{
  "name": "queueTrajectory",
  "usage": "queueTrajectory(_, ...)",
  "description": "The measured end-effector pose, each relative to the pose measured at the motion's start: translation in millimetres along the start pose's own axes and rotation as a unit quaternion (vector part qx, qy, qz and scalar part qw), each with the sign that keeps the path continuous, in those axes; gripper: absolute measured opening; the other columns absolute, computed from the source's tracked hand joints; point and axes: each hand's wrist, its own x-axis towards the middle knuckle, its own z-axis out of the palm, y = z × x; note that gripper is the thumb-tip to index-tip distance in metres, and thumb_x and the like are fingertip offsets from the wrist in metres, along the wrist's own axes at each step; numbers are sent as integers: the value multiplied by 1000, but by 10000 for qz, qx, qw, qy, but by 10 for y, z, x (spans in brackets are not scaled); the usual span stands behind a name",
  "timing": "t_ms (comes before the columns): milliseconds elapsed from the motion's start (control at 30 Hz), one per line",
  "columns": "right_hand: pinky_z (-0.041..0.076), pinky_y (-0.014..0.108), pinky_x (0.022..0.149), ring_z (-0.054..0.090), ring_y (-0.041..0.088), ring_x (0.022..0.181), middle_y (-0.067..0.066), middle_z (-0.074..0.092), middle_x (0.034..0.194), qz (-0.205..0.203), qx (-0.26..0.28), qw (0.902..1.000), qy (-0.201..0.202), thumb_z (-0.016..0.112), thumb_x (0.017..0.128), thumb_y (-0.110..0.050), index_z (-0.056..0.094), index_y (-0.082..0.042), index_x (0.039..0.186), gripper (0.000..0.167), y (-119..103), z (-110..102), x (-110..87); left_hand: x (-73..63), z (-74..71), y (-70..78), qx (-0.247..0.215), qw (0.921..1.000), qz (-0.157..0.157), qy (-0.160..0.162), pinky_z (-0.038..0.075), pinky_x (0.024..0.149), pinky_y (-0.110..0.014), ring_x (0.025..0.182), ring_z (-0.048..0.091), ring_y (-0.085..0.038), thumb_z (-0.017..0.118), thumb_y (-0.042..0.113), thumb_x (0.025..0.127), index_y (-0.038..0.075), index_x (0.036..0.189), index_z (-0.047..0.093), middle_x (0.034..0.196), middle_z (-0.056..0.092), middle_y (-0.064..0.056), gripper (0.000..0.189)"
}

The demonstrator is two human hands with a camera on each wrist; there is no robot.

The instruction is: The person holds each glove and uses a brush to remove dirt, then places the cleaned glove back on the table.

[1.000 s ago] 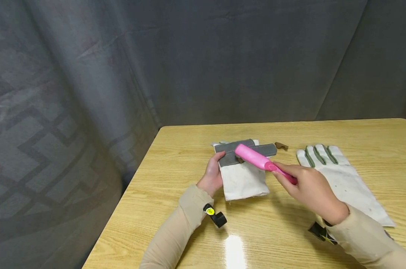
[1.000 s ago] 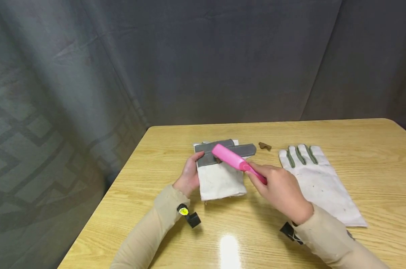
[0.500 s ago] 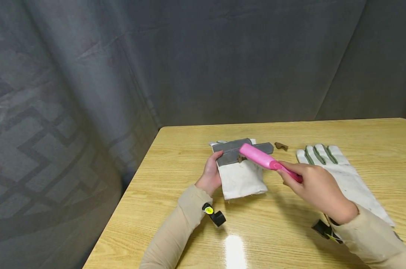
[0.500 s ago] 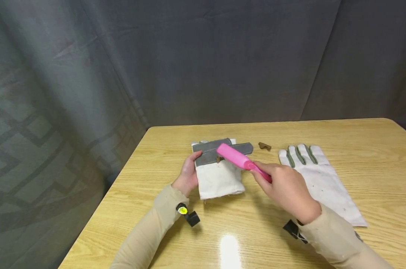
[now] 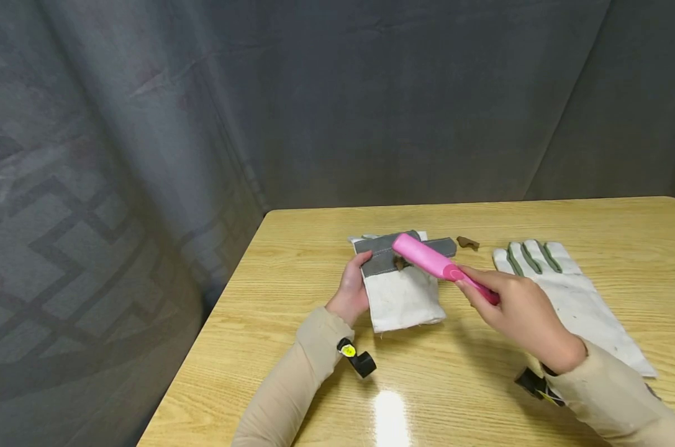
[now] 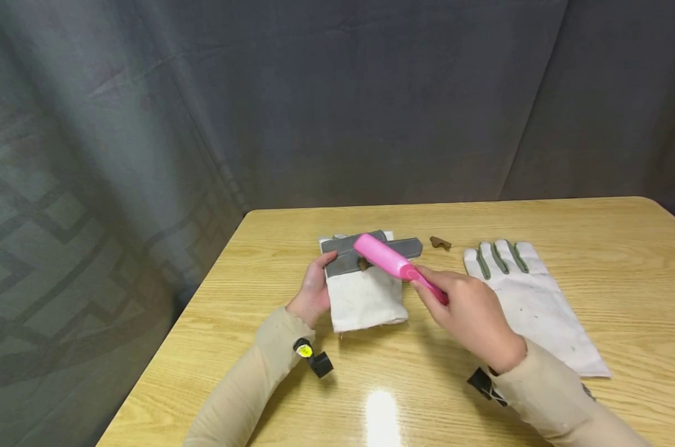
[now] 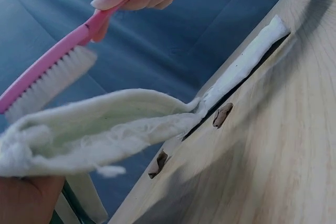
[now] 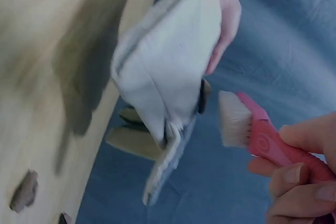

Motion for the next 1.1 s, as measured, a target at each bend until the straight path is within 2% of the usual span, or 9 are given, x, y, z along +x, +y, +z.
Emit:
queueTrajectory(100, 18, 12, 43, 20, -4, 51, -12, 30, 54, -61, 18, 10000, 28, 73, 78, -16, 71, -8, 107, 30, -17, 53, -12, -10, 10, -8, 32, 9999, -19, -108, 24, 118, -40, 139, 29, -29, 25, 24, 97, 6, 146, 22, 150, 30, -17, 53)
queueTrajectory(200, 20, 13, 43, 21, -4, 50, -11, 31, 54, 21, -42, 9999, -133, 71, 80, -19, 70, -10, 109, 30, -32, 69, -24, -19, 16, -14, -46, 9999, -37, -145, 23, 118, -39, 140, 28, -28, 25, 23, 97, 6, 147, 20, 151, 28, -17, 53)
queueTrajectory(467, 20, 15, 42, 21, -4, 48, -11, 29, 52, 213, -228, 9986, -419, 68, 83, -19, 70, -9, 109, 28, -30, 14, -24, -12, 8, -17, -129, 9999, 86, 14, 22, 119, -39, 141, 26, -29, 28, 22, 96, 6, 147, 18, 152, 26, -17, 54)
queueTrajectory(667, 19, 15, 42, 18, -3, 47, -12, 26, 51, 286, -289, 9976, -553, 66, 85, -24, 70, -10, 109, 27, -41, -50, -8, -9, 3, -16, -130, 9999, 83, -9, 22, 119, -40, 140, 27, -30, 28, 23, 97, 7, 147, 19, 151, 28, -18, 54)
queueTrajectory(833, 18, 16, 42, 18, -3, 46, -12, 25, 50, 285, -355, 9973, -580, 65, 86, -27, 71, -11, 106, 27, -37, -91, 2, -10, 2, -8, -81, 9999, 87, 18, 23, 118, -39, 139, 29, -30, 27, 24, 97, 7, 147, 19, 150, 29, -18, 53)
queueTrajectory(1100, 18, 16, 41, 18, -4, 45, -13, 27, 49, 241, -357, 9976, -537, 65, 86, -23, 72, -9, 105, 24, -12, -108, -1, 11, 3, -8, -8, 9998, 118, 136, 25, 117, -39, 138, 31, -29, 27, 24, 96, 7, 145, 22, 149, 31, -17, 52)
